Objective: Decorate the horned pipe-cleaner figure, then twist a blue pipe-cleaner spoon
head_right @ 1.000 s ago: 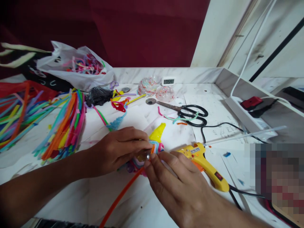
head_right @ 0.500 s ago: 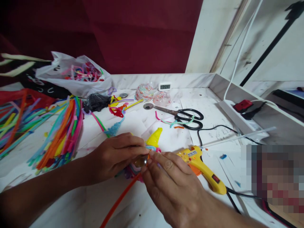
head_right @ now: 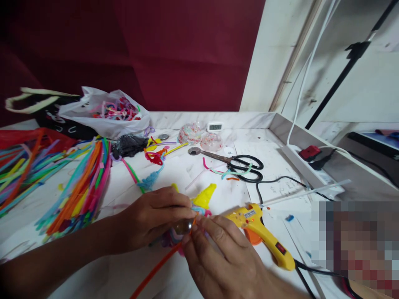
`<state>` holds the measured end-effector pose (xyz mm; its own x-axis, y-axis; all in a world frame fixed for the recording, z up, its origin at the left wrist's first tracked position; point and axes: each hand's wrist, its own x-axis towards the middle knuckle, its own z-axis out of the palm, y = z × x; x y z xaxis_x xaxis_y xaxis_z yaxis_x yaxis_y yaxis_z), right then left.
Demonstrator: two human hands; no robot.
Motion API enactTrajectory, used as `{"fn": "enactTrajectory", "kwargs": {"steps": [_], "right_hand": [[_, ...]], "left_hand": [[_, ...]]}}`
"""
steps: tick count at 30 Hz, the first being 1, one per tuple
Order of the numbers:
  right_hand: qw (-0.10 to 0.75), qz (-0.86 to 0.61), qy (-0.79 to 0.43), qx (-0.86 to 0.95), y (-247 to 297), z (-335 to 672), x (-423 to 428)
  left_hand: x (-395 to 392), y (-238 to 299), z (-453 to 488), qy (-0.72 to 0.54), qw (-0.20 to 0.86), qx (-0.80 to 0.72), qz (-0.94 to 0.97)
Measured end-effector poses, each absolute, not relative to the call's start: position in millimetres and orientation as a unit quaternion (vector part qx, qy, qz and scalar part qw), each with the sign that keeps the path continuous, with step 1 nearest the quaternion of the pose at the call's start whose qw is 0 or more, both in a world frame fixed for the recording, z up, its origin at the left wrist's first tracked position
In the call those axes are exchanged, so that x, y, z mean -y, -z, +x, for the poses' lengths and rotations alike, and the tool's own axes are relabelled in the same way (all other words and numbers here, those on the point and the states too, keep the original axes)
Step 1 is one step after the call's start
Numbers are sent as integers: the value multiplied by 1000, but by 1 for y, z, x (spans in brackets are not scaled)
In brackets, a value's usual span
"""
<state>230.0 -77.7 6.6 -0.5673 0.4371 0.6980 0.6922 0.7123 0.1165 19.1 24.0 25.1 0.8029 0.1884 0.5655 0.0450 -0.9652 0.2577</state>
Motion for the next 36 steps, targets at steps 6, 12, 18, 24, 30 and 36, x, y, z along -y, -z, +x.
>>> {"fn": "enactTrajectory", "kwargs": {"steps": [6,12,18,24,30,36], "right_hand": [[345,-326,207,855,1,226,78],[343,-336,186,857,-3,227,78],[336,-306,180,872,-5,227,78],[339,-309,169,872,-5,228,77],[339,-316,172,869,-8,228,77],[346,-309,168,870,-8,227,76]], "left_hand": [[-25,-22,19,-316,116,-59,940],[-26,-21,20,-321,115,-53,939],[-27,-16,20,-331,120,-57,934],[-26,-18,18,-333,157,-69,927],[-28,-15,19,-355,140,-66,922],[-28,-18,17,-345,139,-58,926]]}}
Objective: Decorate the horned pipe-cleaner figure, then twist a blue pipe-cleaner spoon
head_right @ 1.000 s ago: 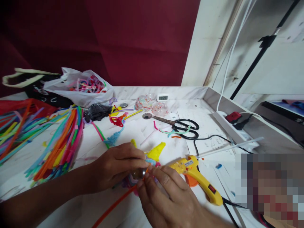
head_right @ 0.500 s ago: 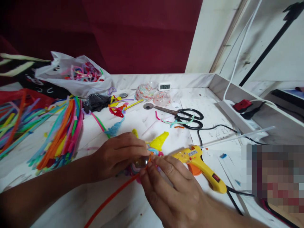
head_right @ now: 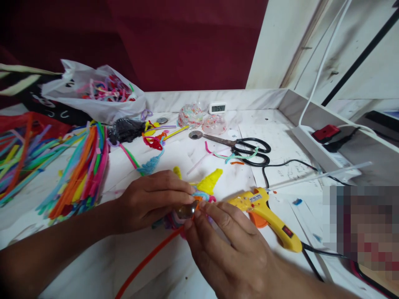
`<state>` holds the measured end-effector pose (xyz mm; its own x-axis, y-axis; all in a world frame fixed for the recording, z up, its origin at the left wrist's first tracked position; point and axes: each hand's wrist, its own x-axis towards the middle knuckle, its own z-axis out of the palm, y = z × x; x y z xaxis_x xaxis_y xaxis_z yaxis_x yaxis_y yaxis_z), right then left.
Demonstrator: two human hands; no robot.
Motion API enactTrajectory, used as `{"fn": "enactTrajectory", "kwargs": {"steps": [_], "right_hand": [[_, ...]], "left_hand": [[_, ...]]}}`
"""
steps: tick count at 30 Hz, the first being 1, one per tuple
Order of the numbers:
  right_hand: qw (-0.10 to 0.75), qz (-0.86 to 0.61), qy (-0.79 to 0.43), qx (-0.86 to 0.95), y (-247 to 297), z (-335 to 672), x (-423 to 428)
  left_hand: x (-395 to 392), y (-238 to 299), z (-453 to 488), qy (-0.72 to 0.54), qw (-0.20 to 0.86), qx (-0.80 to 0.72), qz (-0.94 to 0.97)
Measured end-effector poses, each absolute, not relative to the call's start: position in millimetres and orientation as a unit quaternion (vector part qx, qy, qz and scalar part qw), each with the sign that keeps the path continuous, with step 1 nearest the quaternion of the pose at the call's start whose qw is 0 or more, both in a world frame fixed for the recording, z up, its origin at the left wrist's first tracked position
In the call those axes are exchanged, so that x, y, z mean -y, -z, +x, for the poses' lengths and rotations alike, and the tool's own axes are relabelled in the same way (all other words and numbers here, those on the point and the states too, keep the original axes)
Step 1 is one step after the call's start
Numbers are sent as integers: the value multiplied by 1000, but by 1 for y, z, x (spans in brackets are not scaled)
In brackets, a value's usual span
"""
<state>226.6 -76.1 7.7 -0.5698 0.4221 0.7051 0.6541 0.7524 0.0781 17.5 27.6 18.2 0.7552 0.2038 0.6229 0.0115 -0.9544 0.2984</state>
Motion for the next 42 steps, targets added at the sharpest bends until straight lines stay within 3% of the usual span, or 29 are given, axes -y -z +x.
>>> {"fn": "enactTrajectory", "kwargs": {"steps": [42], "right_hand": [[338,-315,129,877,-1,232,76]], "left_hand": [[-26,-19,19,-341,133,-50,929]]}}
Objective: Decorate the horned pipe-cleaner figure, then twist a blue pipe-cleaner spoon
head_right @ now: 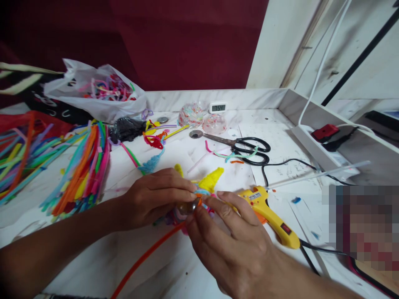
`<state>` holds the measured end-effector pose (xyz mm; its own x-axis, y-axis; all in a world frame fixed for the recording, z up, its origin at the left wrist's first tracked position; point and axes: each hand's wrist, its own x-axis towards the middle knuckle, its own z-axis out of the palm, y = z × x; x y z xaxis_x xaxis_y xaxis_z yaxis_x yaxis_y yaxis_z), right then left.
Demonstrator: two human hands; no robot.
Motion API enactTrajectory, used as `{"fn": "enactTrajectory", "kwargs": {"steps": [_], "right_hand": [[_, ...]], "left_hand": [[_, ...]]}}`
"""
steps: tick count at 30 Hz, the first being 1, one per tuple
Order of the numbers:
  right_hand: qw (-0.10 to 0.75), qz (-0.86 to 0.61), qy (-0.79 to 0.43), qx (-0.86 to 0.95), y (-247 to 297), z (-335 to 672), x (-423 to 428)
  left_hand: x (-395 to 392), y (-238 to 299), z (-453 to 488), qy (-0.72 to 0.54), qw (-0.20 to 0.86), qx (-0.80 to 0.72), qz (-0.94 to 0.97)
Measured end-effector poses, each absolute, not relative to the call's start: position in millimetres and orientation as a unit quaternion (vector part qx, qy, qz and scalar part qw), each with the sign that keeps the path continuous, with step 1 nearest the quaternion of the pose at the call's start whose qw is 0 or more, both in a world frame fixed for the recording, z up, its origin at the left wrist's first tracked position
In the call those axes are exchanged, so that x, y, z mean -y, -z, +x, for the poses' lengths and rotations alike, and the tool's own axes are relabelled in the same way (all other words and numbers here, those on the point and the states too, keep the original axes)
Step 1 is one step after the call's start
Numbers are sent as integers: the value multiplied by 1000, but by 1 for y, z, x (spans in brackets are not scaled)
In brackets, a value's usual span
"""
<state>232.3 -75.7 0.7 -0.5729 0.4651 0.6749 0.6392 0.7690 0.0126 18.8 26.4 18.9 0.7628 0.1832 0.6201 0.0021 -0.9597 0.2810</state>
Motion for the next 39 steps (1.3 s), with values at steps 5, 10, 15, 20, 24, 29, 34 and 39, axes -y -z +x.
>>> {"fn": "enactTrajectory", "kwargs": {"steps": [5,10,15,20,24,29,34,39], "right_hand": [[325,-307,130,885,2,236,74],[317,-303,128,890,7,239,74],[323,-298,127,889,2,236,74],[320,-292,127,892,-2,235,72],[311,-280,110,902,-1,239,71],[321,-279,125,896,-2,239,69],[329,-273,138,894,-3,237,68],[324,-270,144,895,-2,239,68]], "left_hand": [[-29,-17,19,-337,134,-46,931],[-30,-14,18,-345,135,-41,928],[-30,-14,19,-347,135,-36,927],[-27,-17,20,-339,134,-40,930],[-27,-17,21,-347,136,-36,927],[-29,-14,21,-356,152,-33,922],[-30,-14,21,-348,145,-28,926],[-27,-16,25,-348,130,-27,928]]}}
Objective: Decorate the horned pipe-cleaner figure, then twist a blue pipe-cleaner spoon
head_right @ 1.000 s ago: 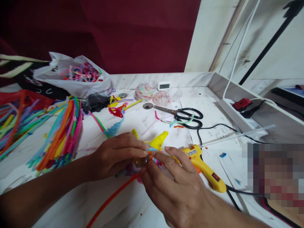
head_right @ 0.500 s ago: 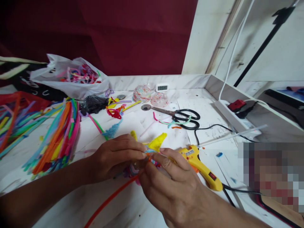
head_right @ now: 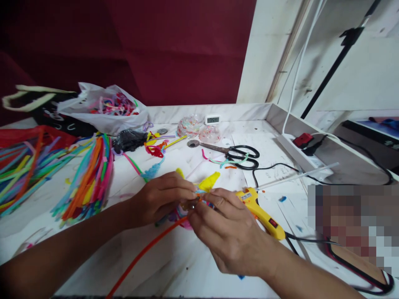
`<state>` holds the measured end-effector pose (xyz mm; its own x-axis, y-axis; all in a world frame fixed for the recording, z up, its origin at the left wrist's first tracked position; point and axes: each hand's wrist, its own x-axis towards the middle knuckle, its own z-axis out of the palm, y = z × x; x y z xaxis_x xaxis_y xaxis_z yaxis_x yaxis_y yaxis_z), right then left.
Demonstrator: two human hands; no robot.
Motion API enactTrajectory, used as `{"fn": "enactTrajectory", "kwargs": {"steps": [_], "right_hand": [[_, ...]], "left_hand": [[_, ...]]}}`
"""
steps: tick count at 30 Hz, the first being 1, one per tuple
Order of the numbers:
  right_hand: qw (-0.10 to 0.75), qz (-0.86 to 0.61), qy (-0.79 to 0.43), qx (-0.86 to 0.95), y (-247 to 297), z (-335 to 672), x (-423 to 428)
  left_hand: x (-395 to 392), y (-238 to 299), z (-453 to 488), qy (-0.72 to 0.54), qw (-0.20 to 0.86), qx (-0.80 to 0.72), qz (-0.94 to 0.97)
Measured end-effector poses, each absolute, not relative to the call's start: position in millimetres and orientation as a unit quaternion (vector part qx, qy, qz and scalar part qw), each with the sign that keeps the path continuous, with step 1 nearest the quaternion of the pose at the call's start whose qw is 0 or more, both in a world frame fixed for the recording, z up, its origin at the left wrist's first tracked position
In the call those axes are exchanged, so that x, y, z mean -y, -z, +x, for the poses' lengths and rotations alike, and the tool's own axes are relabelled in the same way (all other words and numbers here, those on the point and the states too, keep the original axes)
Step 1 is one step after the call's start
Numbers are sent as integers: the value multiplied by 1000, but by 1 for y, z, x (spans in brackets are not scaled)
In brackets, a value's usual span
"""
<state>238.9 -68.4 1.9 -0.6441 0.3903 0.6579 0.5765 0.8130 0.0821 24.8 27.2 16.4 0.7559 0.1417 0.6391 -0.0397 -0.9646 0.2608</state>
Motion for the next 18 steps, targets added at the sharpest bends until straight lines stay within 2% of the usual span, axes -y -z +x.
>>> {"fn": "enactTrajectory", "kwargs": {"steps": [5,12,18], "right_hand": [[331,-264,158,892,1,242,67],[330,-263,159,892,2,244,69],[335,-269,148,891,3,245,70]], "left_hand": [[-26,-18,26,-341,108,-26,933],[-17,-29,23,-275,147,-73,947],[-13,-30,23,-288,153,-73,943]]}}
